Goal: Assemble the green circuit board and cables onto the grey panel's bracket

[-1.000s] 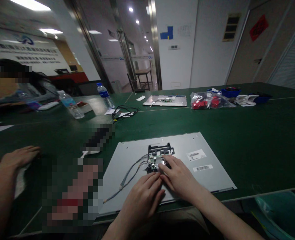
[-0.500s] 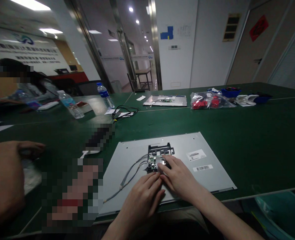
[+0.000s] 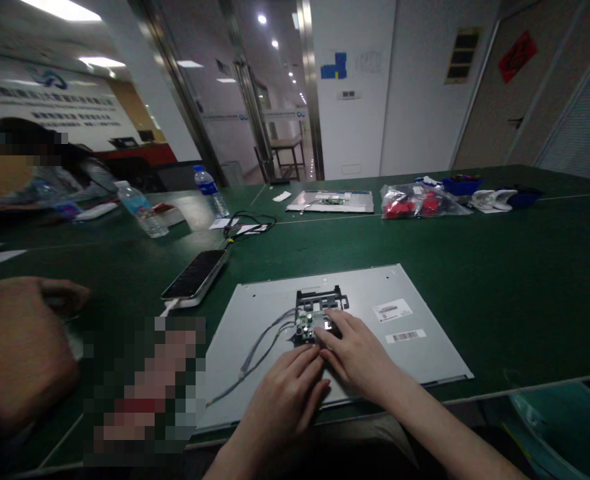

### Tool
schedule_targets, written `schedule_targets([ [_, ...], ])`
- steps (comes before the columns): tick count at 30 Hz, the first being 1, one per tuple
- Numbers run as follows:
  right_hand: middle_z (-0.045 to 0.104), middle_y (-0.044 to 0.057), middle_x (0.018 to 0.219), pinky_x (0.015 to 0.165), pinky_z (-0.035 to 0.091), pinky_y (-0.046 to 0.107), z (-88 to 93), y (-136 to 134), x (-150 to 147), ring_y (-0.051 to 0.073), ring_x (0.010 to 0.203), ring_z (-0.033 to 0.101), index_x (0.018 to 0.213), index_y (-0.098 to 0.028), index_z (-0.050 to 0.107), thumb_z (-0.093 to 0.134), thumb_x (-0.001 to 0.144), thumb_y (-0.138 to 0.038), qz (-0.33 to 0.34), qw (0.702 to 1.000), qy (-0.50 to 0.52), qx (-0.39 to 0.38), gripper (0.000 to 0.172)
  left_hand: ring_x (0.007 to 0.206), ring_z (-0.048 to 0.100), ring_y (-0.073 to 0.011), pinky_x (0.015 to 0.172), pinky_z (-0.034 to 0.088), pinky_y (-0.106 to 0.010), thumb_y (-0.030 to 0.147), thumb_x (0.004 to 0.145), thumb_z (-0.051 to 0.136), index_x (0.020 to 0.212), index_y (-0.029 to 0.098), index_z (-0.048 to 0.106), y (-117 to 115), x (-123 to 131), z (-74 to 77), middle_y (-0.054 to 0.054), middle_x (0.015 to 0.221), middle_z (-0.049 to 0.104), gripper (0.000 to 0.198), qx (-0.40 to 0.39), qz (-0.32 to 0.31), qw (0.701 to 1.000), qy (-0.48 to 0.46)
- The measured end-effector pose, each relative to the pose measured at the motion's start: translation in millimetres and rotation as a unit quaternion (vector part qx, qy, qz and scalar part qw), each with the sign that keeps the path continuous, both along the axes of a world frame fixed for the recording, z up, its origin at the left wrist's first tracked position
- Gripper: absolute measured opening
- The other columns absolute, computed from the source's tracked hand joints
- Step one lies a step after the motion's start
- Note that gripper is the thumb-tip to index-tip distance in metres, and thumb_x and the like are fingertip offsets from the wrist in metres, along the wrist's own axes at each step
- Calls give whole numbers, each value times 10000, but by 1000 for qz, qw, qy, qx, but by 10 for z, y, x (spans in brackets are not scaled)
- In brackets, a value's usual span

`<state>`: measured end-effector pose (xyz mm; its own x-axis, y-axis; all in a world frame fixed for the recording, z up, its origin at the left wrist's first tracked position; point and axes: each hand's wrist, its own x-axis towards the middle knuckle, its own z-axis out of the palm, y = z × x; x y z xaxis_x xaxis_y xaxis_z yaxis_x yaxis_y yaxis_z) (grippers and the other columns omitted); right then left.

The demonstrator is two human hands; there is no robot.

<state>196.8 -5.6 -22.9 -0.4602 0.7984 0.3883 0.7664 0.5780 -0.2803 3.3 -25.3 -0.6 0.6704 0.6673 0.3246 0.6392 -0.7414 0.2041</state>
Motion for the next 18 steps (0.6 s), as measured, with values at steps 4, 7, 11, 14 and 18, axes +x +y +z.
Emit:
schedule_targets([
  [4, 415, 141, 1431, 1068, 408, 483, -3, -1, -1, 290, 1302, 405, 1337, -223, 519, 499, 948, -262, 0, 1000, 1, 6, 391, 1129, 580, -269, 974, 514, -444, 232, 909, 524, 1146, 150, 593, -2, -3, -11, -118, 1221, 625, 261, 0, 0, 1000, 4],
  [7, 406, 140, 1441, 1077, 398, 476, 1, -4, -2, 289, 1310, 399, 1329, -225, 530, 494, 953, -266, -5, 1000, -1, 1, 380, 1128, 580, -272, 975, 514, -449, 237, 915, 518, 1152, 148, 592, -8, 1, -2, -120, 1225, 623, 265, -4, 0, 1000, 6],
  [11, 407, 139, 1446, 1085, 389, 467, -3, -3, -1, 285, 1321, 390, 1335, -229, 530, 491, 956, -274, -9, 1000, -5, -6, 384, 1120, 581, -270, 971, 518, -447, 219, 915, 513, 1156, 140, 589, -6, 8, 20, -118, 1215, 627, 265, -3, -3, 1000, 6],
  [14, 407, 142, 1451, 1088, 383, 466, -8, 1, 0, 285, 1326, 389, 1341, -229, 527, 490, 957, -279, -9, 1000, -7, -5, 389, 1119, 580, -269, 967, 520, -449, 220, 912, 517, 1151, 142, 592, -10, 9, 28, -118, 1218, 625, 262, 2, -6, 1000, 3],
  [18, 398, 141, 1461, 1083, 390, 469, -5, 2, 2, 286, 1331, 386, 1349, -233, 519, 487, 958, -289, -11, 1000, -12, -8, 395, 1078, 595, -265, 939, 534, -449, 205, 903, 524, 1121, 139, 603, -31, 8, 42, -112, 1172, 646, 241, 7, -9, 1000, -4],
])
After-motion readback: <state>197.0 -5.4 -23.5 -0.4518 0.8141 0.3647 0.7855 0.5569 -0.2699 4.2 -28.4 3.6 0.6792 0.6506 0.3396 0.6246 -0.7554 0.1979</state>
